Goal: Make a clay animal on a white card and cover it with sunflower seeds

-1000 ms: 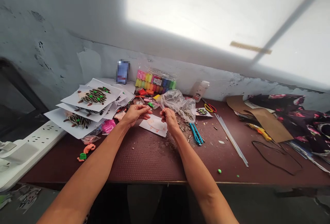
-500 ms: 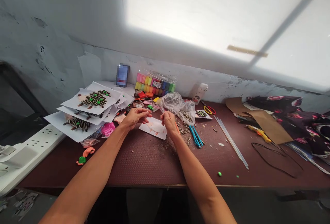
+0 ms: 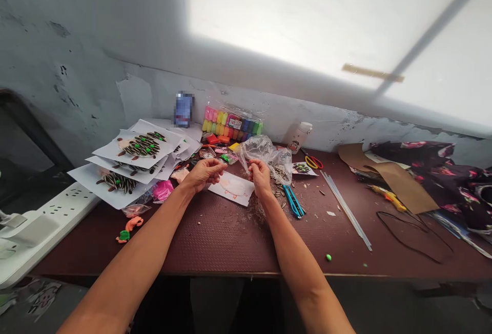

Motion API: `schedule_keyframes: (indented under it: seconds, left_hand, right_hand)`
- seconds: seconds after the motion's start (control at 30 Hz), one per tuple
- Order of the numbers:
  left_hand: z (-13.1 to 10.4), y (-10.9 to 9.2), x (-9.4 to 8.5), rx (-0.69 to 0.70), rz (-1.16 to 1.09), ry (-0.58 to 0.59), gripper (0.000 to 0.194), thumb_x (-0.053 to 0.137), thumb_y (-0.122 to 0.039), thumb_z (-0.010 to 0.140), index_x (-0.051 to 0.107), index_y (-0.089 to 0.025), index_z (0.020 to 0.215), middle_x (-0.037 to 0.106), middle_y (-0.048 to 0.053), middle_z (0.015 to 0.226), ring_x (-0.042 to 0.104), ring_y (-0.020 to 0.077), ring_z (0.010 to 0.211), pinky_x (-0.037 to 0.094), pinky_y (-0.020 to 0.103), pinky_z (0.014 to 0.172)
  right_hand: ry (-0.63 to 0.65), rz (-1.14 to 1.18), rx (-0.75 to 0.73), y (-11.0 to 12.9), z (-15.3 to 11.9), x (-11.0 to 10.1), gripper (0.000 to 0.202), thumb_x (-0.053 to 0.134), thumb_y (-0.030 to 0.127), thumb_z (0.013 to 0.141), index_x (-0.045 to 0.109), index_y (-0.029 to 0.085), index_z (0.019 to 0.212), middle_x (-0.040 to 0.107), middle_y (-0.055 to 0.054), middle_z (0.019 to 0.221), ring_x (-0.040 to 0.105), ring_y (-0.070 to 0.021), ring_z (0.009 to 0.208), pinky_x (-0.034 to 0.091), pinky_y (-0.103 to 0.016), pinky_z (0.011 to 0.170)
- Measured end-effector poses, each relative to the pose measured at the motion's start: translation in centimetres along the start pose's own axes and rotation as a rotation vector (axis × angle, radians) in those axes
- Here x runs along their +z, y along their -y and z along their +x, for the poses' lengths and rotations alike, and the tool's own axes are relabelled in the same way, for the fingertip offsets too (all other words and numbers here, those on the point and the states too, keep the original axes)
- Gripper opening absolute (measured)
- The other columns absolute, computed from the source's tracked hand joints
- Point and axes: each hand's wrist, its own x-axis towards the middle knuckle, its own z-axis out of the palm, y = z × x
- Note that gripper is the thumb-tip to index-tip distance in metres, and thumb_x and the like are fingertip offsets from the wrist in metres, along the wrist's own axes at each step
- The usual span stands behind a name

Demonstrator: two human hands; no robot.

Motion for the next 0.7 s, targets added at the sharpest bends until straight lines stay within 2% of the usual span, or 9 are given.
schedule_keyframes:
  seconds: [0.1,0.2,0.3,0.4,0.53,0.63,0.7]
  left_hand:
    - [0.0,-0.1,-0.1,-0.012,-0.029,0.005,0.046,0.095,-0.042,0.054,0.071,-0.014,0.081,0.066,-0.001,0.070,0.051,0.0050,0.045,0.040,0.019,0.042]
    - [0.0,0.0,-0.3,-0.034,-0.050,-0.001,0.043,0.094,-0.034,0.056,0.075,-0.015,0.091,0.070,0.002,0.075,0.056,0.0070,0.050,0.044,0.020,0.047]
    - [0.1,0.1,-0.4,-0.036,-0.056,-0.019,0.045,0.095,-0.028,0.054,0.075,-0.016,0.093,0.072,0.003,0.080,0.059,0.0081,0.054,0.047,0.020,0.051]
    - [0.1,0.0,-0.3,-0.036,-0.062,-0.034,0.041,0.094,-0.033,0.055,0.072,-0.015,0.085,0.071,0.003,0.077,0.057,0.0076,0.052,0.046,0.020,0.049]
    - [0.1,0.0,-0.2,-0.057,-0.082,-0.010,0.041,0.090,-0.045,0.061,0.067,-0.014,0.075,0.060,-0.002,0.061,0.050,0.0058,0.046,0.040,0.018,0.045]
    - [0.0,-0.1,-0.2,-0.052,-0.062,-0.003,0.039,0.090,-0.042,0.061,0.066,-0.014,0.076,0.060,-0.002,0.062,0.050,0.0059,0.046,0.039,0.019,0.045]
    - [0.0,-0.1,-0.3,-0.040,-0.040,-0.009,0.041,0.091,-0.037,0.058,0.068,-0.015,0.083,0.065,-0.001,0.068,0.053,0.0067,0.048,0.042,0.020,0.047]
  right_hand:
    - [-0.004,0.000,0.007,-0.2,0.3,-0.3,0.027,0.067,0.043,0.072,0.058,0.021,0.083,0.049,0.009,0.054,0.037,-0.0070,0.044,0.031,-0.020,0.040]
    - [0.000,-0.036,-0.019,-0.4,0.3,-0.5,0.031,0.071,0.046,0.069,0.060,0.020,0.082,0.057,0.005,0.065,0.044,-0.0078,0.051,0.035,-0.020,0.043]
    - [-0.022,-0.075,-0.089,-0.6,0.5,-0.7,0.030,0.073,0.041,0.066,0.062,0.019,0.084,0.063,0.002,0.075,0.052,-0.0108,0.062,0.041,-0.021,0.049]
    - [-0.077,-0.162,-0.199,-0.6,0.7,-0.9,0.024,0.071,0.038,0.068,0.063,0.019,0.081,0.065,0.001,0.074,0.056,-0.0132,0.067,0.045,-0.023,0.059]
    - [-0.123,-0.285,-0.270,-0.3,0.9,-1.2,0.019,0.063,0.040,0.076,0.062,0.021,0.072,0.063,0.002,0.065,0.055,-0.0149,0.065,0.044,-0.027,0.066]
    - [-0.139,-0.333,-0.346,0.1,0.7,-1.4,0.013,0.055,0.031,0.075,0.060,0.022,0.066,0.063,0.002,0.069,0.055,-0.0158,0.069,0.043,-0.027,0.070]
    - [-0.116,-0.361,-0.362,0.3,0.5,-1.3,0.019,0.049,0.027,0.075,0.057,0.023,0.058,0.060,0.002,0.064,0.053,-0.0157,0.067,0.042,-0.027,0.068]
